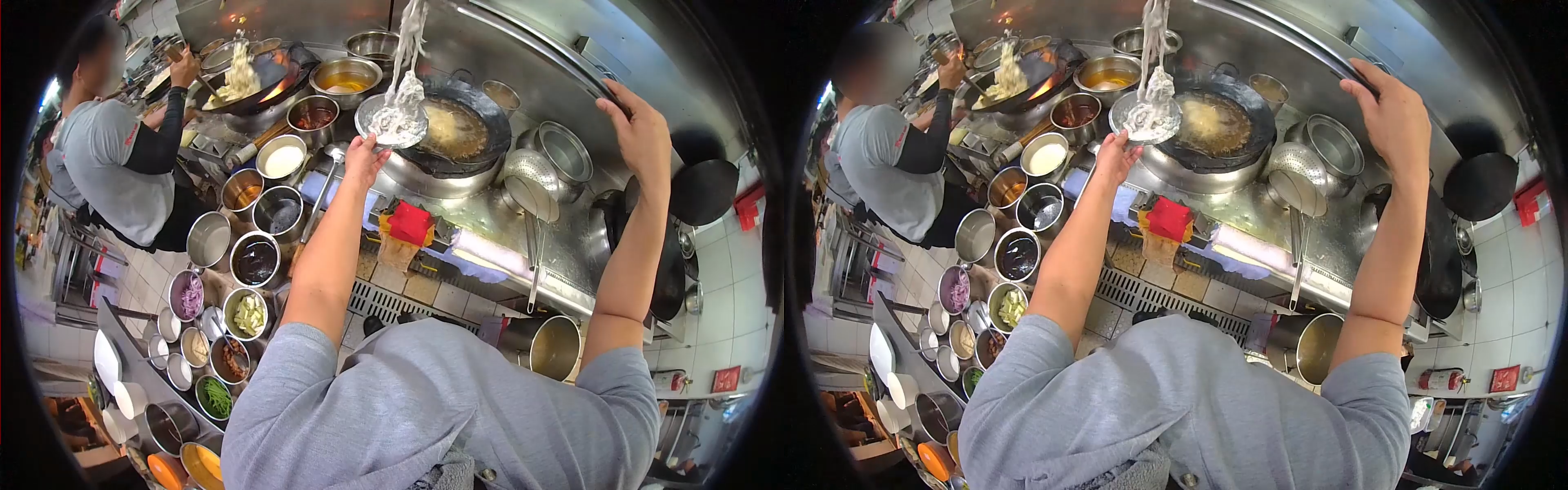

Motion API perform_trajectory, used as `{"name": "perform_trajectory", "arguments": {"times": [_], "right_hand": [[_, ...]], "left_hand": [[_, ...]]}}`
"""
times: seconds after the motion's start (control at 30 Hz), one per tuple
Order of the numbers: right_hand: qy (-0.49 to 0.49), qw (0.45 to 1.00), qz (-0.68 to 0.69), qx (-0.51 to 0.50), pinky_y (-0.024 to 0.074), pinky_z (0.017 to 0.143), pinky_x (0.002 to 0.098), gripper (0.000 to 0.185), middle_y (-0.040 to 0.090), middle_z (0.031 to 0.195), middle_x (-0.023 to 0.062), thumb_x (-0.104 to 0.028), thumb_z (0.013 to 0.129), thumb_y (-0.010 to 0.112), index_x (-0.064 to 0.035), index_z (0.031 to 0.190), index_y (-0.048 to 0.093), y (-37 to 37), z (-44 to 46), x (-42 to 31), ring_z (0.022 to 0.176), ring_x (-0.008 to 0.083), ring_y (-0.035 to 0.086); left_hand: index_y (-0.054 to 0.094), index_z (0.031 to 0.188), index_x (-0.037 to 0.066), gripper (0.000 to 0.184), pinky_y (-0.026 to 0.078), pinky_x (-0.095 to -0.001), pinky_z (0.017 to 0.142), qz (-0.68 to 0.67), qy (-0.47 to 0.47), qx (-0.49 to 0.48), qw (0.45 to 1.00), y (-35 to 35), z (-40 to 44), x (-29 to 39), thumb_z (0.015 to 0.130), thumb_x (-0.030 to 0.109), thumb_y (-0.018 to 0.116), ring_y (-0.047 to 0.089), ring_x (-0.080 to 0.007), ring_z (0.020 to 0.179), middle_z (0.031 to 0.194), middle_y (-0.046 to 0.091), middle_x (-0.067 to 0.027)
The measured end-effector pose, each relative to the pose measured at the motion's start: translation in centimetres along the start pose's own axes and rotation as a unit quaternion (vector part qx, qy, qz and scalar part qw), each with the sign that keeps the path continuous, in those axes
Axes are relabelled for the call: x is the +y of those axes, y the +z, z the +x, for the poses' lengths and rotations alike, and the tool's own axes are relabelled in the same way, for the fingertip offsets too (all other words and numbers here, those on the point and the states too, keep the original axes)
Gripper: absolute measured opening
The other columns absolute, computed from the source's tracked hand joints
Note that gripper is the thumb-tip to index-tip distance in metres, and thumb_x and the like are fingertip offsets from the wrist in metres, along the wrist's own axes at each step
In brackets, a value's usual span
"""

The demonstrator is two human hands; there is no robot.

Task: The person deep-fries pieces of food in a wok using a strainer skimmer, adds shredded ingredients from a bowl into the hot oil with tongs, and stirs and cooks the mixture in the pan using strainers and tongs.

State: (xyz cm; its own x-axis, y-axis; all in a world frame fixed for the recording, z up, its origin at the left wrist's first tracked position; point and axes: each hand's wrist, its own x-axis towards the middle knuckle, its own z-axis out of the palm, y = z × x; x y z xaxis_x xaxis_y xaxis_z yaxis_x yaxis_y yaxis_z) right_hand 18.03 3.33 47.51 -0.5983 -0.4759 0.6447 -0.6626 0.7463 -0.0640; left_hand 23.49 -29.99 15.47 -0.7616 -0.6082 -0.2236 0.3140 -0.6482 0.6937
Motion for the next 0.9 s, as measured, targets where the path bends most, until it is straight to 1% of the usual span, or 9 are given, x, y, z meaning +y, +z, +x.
{"name": "perform_trajectory", "arguments": {"times": [0.07,0.13,0.3,0.53,0.6,0.67,0.73,0.8,0.9], "right_hand": [[0.003,1.0,0.018,0.014,0.0448,0.075,0.0334,0.036,0.063,0.094,0.0118,-0.037,0.079,0.057,-0.0141,0.107,0.061,-0.3,0.1,0.6,0.086,0.0282,0.06],[0.01,0.999,0.035,0.026,0.0449,0.074,0.0326,0.036,0.064,0.091,0.0122,-0.037,0.079,0.058,-0.0143,0.107,0.061,-0.5,0.1,0.9,0.084,0.0275,0.06],[0.048,0.999,-0.007,0.019,0.0446,0.071,0.0323,0.039,0.063,0.082,0.0129,-0.04,0.079,0.058,-0.0165,0.109,0.06,-0.4,1.8,2.1,0.077,0.0267,0.06],[0.044,0.998,-0.019,0.031,0.0445,0.07,0.0335,0.041,0.063,0.083,0.0135,-0.042,0.078,0.058,-0.0166,0.11,0.059,0.0,3.9,4.3,0.075,0.0271,0.059],[0.068,0.997,-0.03,-0.001,0.0449,0.072,0.0343,0.042,0.063,0.086,0.0142,-0.042,0.078,0.059,-0.0161,0.111,0.059,0.3,4.0,4.7,0.08,0.0279,0.06],[0.073,0.997,-0.04,-0.011,0.0452,0.074,0.0351,0.041,0.063,0.089,0.0144,-0.042,0.078,0.059,-0.0161,0.11,0.059,0.9,3.4,4.6,0.083,0.0284,0.06],[0.074,0.996,-0.045,-0.024,0.0454,0.075,0.036,0.041,0.063,0.092,0.0147,-0.041,0.077,0.059,-0.0161,0.11,0.059,2.8,3.3,4.7,0.087,0.0289,0.06],[0.059,0.994,-0.052,-0.077,0.0455,0.078,0.038,0.038,0.062,0.098,0.0142,-0.039,0.077,0.06,-0.0174,0.108,0.06,5.8,3.1,4.9,0.094,0.0289,0.058],[0.062,0.978,-0.082,-0.182,0.0453,0.08,0.0387,0.036,0.062,0.1,0.0128,-0.037,0.077,0.06,-0.0171,0.107,0.061,11.0,3.6,3.0,0.097,0.0275,0.057]], "left_hand": [[0.045,0.087,0.011,0.011,0.05,-0.0316,0.064,0.0,-0.009,-0.025,1.0,-0.2,-0.1,-0.2,0.087,0.018,0.053,0.053,-0.022,0.073,0.088,0.047,-0.004],[0.045,0.087,0.011,0.011,0.051,-0.0313,0.064,-0.003,-0.006,-0.029,1.0,-0.4,0.3,-0.6,0.087,0.018,0.053,0.054,-0.0215,0.072,0.087,0.047,-0.0038],[0.045,0.086,0.011,0.011,0.051,-0.0301,0.063,-0.009,-0.007,-0.039,0.999,0.4,-0.3,-1.3,0.087,0.019,0.053,0.054,-0.0201,0.071,0.084,0.047,-0.0032],[0.046,0.089,0.01,0.011,0.051,-0.0316,0.064,-0.049,-0.028,0.031,0.998,0.1,-0.8,-2.1,0.085,0.015,0.054,0.054,-0.0203,0.071,0.083,0.047,-0.0038],[0.046,0.09,0.01,0.011,0.051,-0.0318,0.064,0.006,0.022,0.065,0.998,-0.5,-0.7,-1.2,0.085,0.015,0.054,0.053,-0.0209,0.073,0.085,0.048,-0.0054],[0.047,0.093,0.007,0.012,0.05,-0.0319,0.062,0.048,0.033,0.067,0.996,-1.8,-0.6,0.1,0.086,0.015,0.052,0.055,-0.0228,0.079,0.093,0.051,-0.0083],[0.047,0.094,0.007,0.013,0.051,-0.032,0.062,0.044,0.037,0.05,0.997,-3.0,-0.7,1.5,0.086,0.015,0.052,0.055,-0.0232,0.079,0.095,0.051,-0.0082],[0.047,0.095,0.006,0.014,0.051,-0.0314,0.062,0.039,0.047,0.046,0.997,-2.9,-1.2,2.8,0.086,0.016,0.053,0.055,-0.0234,0.079,0.094,0.051,-0.0082],[0.046,0.099,0.006,0.018,0.052,-0.0311,0.063,0.014,0.045,0.03,0.998,-2.0,-1.6,4.3,0.086,0.017,0.053,0.055,-0.0249,0.079,0.098,0.05,-0.0081]]}}
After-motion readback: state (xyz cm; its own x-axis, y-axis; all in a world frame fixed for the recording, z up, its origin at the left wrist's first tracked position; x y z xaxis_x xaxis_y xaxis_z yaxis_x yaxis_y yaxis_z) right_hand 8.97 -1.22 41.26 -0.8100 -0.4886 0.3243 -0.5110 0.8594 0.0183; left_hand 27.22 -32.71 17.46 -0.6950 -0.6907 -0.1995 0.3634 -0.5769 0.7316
